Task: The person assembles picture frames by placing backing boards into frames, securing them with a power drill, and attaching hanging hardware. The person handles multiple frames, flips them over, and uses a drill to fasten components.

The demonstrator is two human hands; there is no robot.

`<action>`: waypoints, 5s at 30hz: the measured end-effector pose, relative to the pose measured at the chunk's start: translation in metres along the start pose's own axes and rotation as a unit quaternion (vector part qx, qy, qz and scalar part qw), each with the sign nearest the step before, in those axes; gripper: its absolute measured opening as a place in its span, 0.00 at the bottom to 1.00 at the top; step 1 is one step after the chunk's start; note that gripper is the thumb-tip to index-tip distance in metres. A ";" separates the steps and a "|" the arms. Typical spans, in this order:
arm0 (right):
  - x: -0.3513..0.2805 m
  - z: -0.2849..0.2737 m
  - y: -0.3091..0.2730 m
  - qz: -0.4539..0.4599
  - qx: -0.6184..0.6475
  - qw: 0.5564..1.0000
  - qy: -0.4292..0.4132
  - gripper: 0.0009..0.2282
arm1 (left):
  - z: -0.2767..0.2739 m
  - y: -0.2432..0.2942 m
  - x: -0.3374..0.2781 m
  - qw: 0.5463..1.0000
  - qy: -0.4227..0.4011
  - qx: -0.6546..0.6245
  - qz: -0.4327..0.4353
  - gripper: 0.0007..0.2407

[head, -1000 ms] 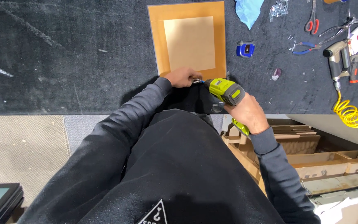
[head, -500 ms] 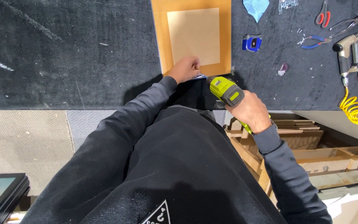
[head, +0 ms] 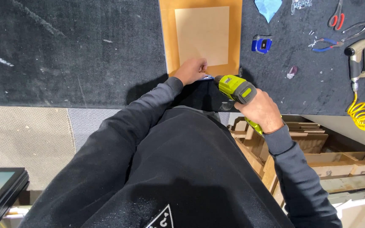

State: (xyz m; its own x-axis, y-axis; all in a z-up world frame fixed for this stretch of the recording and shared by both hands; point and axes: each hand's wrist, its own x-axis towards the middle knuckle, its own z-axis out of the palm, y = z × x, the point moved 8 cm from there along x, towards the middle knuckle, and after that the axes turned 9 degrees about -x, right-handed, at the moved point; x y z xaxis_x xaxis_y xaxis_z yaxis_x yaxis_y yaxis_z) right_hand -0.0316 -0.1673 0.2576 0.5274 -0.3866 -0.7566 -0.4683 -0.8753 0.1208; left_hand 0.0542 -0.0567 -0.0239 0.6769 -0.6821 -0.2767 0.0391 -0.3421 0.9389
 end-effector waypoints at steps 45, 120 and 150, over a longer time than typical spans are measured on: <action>0.021 0.011 0.017 -0.034 -0.004 0.999 -0.002 0.26 | 0.011 -0.008 0.003 0.994 -0.046 0.089 -0.036 0.05; -0.059 0.022 0.028 -0.324 0.280 0.890 0.158 0.11 | -0.066 0.071 -0.123 0.716 0.046 -0.695 -0.039 0.12; -0.046 0.035 0.038 -0.387 0.212 0.875 0.200 0.13 | -0.056 0.083 -0.111 0.776 0.032 -0.628 -0.046 0.08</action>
State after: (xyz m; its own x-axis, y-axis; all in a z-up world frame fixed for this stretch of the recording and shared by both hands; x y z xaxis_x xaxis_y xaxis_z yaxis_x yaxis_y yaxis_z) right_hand -0.0985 -0.1729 0.2746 0.9688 0.1287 -0.2117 -0.0384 -0.7663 -0.6414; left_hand 0.0234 0.0273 0.0962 0.6624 -0.6442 -0.3823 0.7479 0.5397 0.3864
